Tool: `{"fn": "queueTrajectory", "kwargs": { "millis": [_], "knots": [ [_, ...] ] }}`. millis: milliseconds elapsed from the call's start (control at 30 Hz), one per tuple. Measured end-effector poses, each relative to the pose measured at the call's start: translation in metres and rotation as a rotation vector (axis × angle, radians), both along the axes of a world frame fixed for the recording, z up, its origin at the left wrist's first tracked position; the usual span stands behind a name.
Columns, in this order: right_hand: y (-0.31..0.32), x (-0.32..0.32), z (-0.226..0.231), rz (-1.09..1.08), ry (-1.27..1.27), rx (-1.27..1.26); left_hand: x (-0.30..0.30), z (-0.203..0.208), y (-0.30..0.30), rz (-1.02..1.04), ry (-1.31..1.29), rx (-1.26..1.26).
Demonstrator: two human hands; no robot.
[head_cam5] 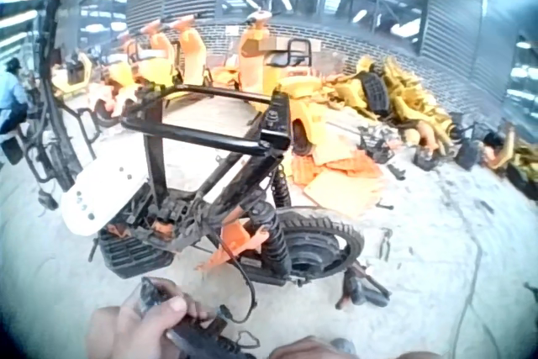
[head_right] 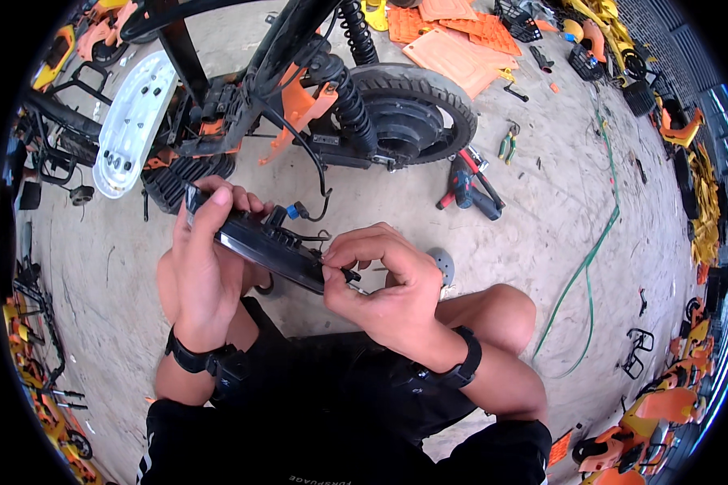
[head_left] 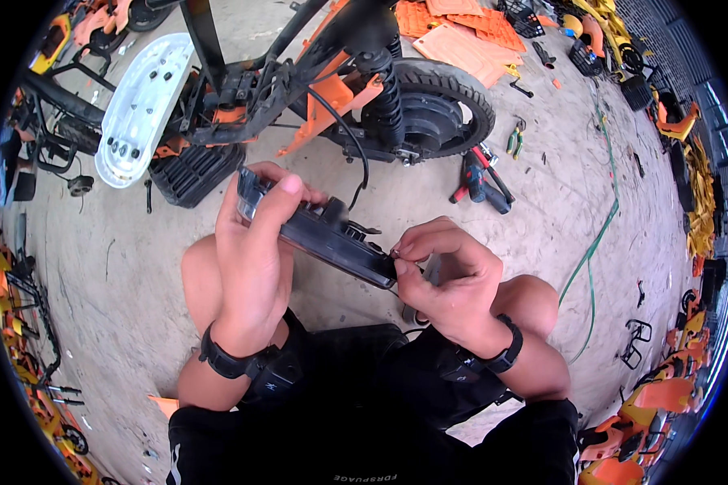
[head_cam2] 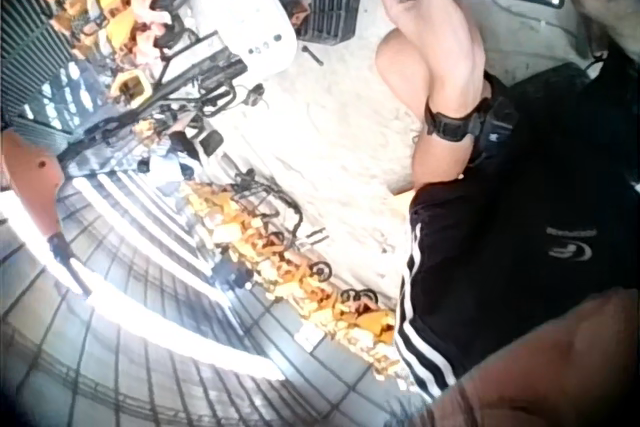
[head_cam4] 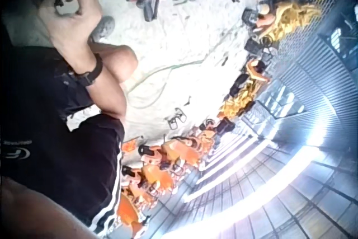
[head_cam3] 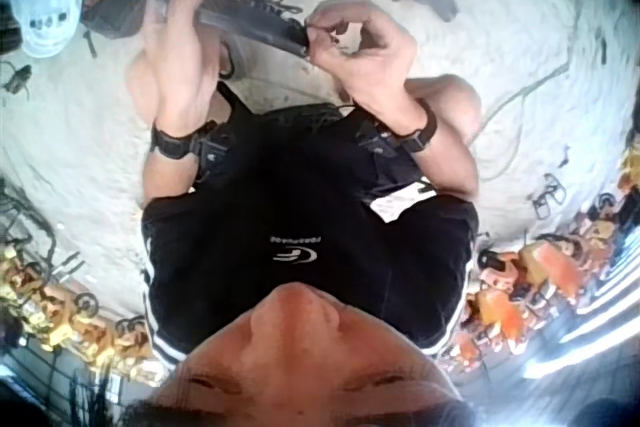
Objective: The person sits on the floor and works on a black plastic scooter part, manipulating wires and using a screwdriver to tighten screws. The person handles the part with both hands, adjusting internal components and securing the casing.
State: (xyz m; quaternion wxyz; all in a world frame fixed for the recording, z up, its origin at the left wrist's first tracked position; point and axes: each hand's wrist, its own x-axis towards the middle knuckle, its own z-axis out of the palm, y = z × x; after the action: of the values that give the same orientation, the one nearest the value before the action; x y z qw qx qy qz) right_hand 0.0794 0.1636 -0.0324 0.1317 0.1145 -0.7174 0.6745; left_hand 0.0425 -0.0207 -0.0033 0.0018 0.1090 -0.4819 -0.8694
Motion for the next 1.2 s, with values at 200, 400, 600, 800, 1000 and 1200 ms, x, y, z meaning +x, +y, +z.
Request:
{"fn": "queueTrajectory", "kwargs": {
  "millis": [200, 400, 600, 800, 1000, 1200],
  "knots": [
    [0.005, -0.004, 0.004, -0.005, -0.091, -0.223, -0.001, -0.008, -0.002, -0.05, -0.068, -0.037],
    [0.011, -0.015, 0.016, -0.112, -0.353, -0.466, 0.001, -0.01, 0.002, 0.006, -0.033, 0.038],
    [0.011, -0.02, 0.015, -0.085, -0.406, -0.545, 0.0, -0.011, 0.0, 0.119, 0.016, 0.22],
    [0.011, -0.032, 0.02, -0.179, -0.521, -0.752, 0.007, -0.016, 0.023, -0.093, -0.134, 0.254],
    [0.037, -0.046, 0.031, -0.275, -0.45, -0.843, 0.002, -0.006, 0.006, -0.691, -0.277, 0.235],
    [0.033, -0.035, 0.033, -0.02, -0.419, -0.68, 0.017, -0.002, 0.006, -1.057, -0.327, 0.161]
  ]
}}
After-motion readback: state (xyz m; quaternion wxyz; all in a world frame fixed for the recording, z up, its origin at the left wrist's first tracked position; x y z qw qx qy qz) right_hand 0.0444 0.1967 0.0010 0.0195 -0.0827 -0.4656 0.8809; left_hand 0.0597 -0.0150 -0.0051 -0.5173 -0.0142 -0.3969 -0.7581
